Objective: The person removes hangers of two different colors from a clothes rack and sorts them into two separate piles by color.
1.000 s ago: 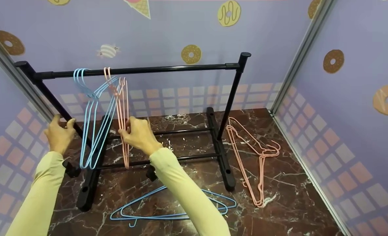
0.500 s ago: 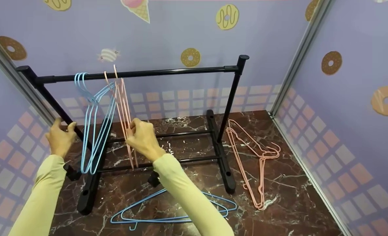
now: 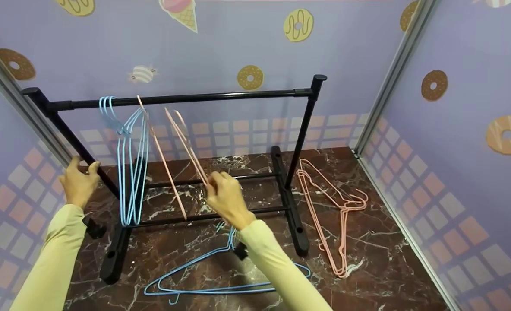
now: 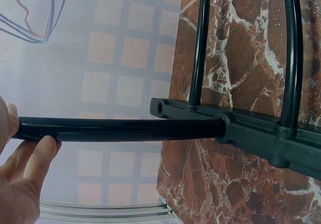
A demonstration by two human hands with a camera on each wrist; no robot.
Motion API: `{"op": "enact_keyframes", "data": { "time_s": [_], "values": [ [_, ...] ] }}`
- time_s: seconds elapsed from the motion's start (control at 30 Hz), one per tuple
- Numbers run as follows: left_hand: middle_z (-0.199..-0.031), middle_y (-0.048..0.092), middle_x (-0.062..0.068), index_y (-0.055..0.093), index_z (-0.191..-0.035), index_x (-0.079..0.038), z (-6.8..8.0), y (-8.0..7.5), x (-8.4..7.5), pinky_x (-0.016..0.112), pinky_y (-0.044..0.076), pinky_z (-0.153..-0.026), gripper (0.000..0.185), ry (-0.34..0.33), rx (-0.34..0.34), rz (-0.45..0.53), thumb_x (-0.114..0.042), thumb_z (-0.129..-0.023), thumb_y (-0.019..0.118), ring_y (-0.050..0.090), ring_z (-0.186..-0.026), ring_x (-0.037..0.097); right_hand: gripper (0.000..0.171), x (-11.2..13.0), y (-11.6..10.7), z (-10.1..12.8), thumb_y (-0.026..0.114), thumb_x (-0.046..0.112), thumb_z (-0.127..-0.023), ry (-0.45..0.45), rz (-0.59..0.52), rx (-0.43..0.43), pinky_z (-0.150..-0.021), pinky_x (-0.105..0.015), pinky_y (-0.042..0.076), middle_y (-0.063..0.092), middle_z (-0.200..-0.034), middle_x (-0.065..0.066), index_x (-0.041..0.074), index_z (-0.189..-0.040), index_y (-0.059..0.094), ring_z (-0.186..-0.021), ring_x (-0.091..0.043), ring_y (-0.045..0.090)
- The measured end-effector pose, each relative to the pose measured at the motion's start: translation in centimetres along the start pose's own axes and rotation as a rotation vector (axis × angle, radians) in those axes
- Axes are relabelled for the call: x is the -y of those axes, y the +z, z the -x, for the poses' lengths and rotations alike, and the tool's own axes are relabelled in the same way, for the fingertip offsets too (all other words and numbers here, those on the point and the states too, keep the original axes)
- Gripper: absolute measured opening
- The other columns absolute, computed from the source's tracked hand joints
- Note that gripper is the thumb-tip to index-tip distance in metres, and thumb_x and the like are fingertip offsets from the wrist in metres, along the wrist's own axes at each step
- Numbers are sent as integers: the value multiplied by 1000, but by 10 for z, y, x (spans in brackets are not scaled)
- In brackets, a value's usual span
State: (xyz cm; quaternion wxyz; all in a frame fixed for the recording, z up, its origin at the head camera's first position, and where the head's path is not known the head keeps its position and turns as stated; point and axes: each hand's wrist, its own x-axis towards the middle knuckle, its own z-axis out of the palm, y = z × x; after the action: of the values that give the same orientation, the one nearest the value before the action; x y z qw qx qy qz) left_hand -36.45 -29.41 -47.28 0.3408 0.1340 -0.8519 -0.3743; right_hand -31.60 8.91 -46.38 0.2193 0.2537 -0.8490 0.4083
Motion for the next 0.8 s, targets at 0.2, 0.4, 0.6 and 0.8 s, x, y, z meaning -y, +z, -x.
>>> {"op": "enact_keyframes", "data": {
  "time_s": [0.2,0.4,0.6,0.8],
  "values": [
    [-106,69,35,62,-120,2,-1,0,-1,63,45,-93,32,-1,14,8,-18,-96,68,58,-101,63,8,-25,-17,30,69,-3,-83,-67,70,-113,-57,-28,52,67,-71,-6,5,-83,68,-61,-15,61],
    [-108,69,35,62,-121,1,0,-1,0,64,44,-94,32,-12,10,1,-18,-96,68,57,-103,64,11,-54,-26,68,72,-4,-81,-109,146,-123,-54,-25,49,63,-69,-3,6,-81,66,-59,-11,57],
    [-106,69,34,62,-120,1,1,1,2,64,44,-95,32,-19,16,3,-19,-96,68,57,-104,64,13,-86,-39,107,72,-5,-80,-115,208,-113,-55,-26,50,62,-71,-3,6,-81,65,-60,-10,56],
    [-102,70,33,63,-119,0,-2,0,1,63,45,-95,31,-14,7,7,-19,-96,68,59,-102,62,12,-117,-60,143,69,-6,-80,-41,249,-116,-53,-27,51,63,-71,-5,5,-84,65,-59,-12,57]
  ]
}}
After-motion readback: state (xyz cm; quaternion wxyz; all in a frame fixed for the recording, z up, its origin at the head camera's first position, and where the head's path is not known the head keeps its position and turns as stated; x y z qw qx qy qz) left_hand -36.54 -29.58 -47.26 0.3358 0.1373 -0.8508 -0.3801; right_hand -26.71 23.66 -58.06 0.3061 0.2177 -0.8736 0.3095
